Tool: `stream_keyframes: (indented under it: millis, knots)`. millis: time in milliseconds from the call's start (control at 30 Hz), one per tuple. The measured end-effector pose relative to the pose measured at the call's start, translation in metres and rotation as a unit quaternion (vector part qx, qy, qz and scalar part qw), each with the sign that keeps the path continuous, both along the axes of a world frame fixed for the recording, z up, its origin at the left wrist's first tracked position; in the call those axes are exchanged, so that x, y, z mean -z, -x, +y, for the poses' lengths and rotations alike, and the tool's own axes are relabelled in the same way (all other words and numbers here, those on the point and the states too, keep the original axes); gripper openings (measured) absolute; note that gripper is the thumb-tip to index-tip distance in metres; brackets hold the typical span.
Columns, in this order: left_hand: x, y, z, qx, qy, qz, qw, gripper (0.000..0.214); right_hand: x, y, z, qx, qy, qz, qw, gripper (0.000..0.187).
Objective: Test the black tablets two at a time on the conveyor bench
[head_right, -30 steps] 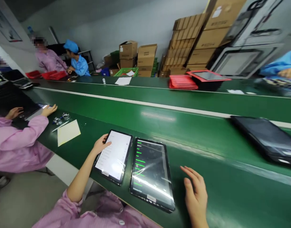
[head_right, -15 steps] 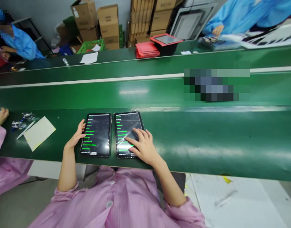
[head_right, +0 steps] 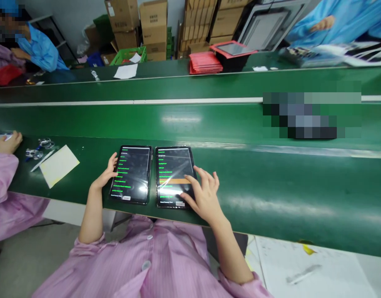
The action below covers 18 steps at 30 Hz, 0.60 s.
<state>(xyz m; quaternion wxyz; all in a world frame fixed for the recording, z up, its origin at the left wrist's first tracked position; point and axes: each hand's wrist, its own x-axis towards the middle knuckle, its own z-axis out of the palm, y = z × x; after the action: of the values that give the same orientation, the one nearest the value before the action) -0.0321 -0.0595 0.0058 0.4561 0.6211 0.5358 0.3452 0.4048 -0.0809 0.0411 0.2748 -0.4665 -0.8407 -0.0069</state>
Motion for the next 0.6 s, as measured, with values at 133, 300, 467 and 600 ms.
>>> stream_keyframes:
  millis: [133,300,467,600]
  knots:
    - [0.006,0.001,0.004,-0.034,0.003,-0.044,0.998,0.092,0.003,-0.013,0.005,0.035,0.005,0.046,0.998,0.04]
    - [0.008,-0.001,0.007,-0.095,0.0,-0.018,0.995,0.093,0.007,-0.003,0.015,0.012,0.04,-0.001,0.999,0.034]
    - [0.009,-0.004,0.011,-0.134,0.007,-0.011,0.991,0.09,-0.001,0.02,0.02,-0.002,0.07,-0.08,0.994,0.038]
    - [0.012,-0.003,0.011,-0.152,0.01,-0.005,0.988,0.091,-0.007,0.032,0.024,-0.012,0.098,-0.096,0.99,0.04]
